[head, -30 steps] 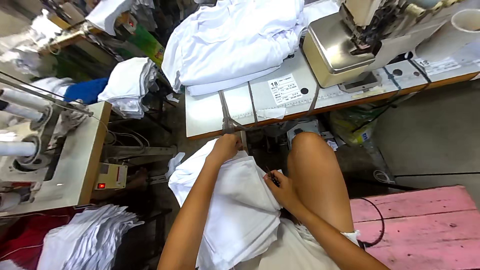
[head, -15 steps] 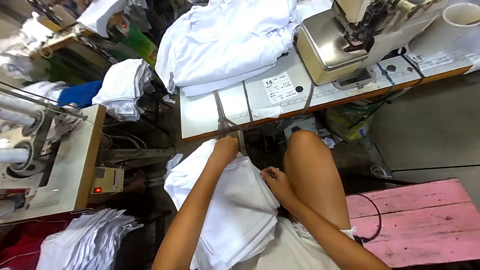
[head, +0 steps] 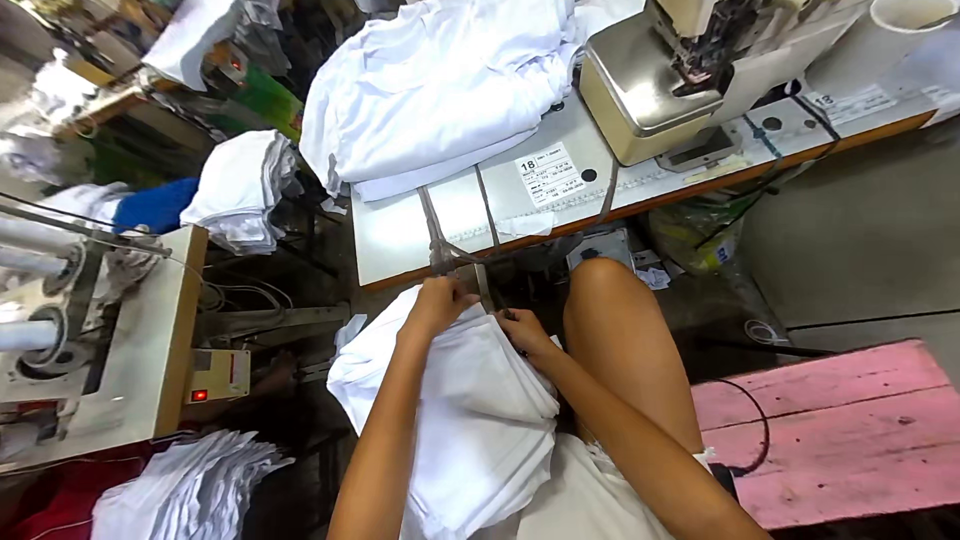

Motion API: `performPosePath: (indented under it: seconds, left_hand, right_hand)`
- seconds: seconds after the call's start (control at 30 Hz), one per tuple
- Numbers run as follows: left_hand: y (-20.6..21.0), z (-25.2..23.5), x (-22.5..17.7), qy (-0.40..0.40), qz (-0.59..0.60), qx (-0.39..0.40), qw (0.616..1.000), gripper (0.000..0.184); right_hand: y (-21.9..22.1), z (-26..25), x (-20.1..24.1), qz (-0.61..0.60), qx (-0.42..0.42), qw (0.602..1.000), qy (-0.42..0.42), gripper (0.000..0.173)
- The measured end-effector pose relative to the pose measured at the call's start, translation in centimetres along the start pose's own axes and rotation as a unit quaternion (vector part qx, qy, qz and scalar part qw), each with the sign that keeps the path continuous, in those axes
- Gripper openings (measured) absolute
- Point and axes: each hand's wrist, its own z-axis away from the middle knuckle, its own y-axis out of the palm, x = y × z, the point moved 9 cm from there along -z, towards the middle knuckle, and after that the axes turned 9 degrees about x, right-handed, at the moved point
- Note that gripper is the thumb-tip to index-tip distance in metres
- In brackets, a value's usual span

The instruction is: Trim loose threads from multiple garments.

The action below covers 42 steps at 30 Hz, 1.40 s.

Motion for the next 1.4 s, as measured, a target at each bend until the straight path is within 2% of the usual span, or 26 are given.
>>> performPosePath:
  seconds: [0.1,0.27,0.4,0.5,0.63,0.73,0.83,0.9,0.97,1.0,1.1,1.17,1.27,1.4]
  left_hand:
    - [1.4,-0.1,-0.4,-0.027,-0.015,0.068,0.997,0.028]
    - [1.5,-0.1,-0.8,-0.029,-0.061,0.076,0.995,0.015]
    - [0.6,0.4,-1.2,0.005,-0.037,0.070,0.997,0.015]
    - [0.1,0.8,-1.0,0.038,-0.016,0.058,0.997,0.016]
    - [0.3,0.8,-0.7,0.041,0.016,0.051,0.998,0.019]
    - [0.3,1.0,-1.5,0.129,0.019,-0.029,0.991,0.022]
    - [0.3,1.1,-2.9,0.202,0.007,-0.075,0.976,0.010]
    - [0.0,1.2,-3.5,0.204,0.006,-0.086,0.975,0.006]
    - [-1.1,1.3,-3.7,0.177,0.016,-0.110,0.978,0.007]
    - [-1.7,1.3,-3.6,0.155,0.027,-0.123,0.980,0.008]
    - [-3.2,0.4,-2.5,0.093,0.068,-0.142,0.983,0.013]
    - [-3.8,0.0,-1.9,0.074,0.083,-0.151,0.982,0.012]
    - [-4.3,0.0,-2.1,0.065,0.095,-0.165,0.980,0.012]
    - [-3.9,0.0,-3.6,0.087,0.082,-0.163,0.979,0.011]
  right_hand:
    - [-1.2,0.0,0.1,-0.017,-0.042,0.999,-0.003,0.022]
    - [-3.5,0.4,0.4,-0.050,-0.128,0.990,-0.043,0.021]
    - [-5.5,0.9,0.2,-0.107,-0.209,0.971,-0.053,0.022]
    - [-5.2,0.8,0.3,-0.154,-0.196,0.967,-0.051,0.021]
    - [-3.9,0.9,1.6,-0.279,-0.116,0.951,-0.070,0.022]
    - [-3.1,1.2,3.6,-0.306,-0.030,0.944,-0.120,0.027]
    - [-3.2,1.9,5.2,-0.271,-0.006,0.948,-0.167,0.027]
    - [-3.6,2.1,5.3,-0.232,-0.025,0.957,-0.173,0.023]
    - [-3.8,2.1,5.2,-0.110,-0.054,0.978,-0.170,0.021]
    - [-3.8,2.1,5.2,-0.026,-0.068,0.983,-0.167,0.027]
    - [-2.4,2.1,5.2,0.221,-0.065,0.957,-0.176,0.042]
    - [-1.1,2.4,4.9,0.322,-0.043,0.932,-0.163,0.047]
    - [-0.3,2.8,4.7,0.381,-0.037,0.914,-0.135,0.048]
    - [-0.3,3.0,5.1,0.400,-0.066,0.900,-0.158,0.049]
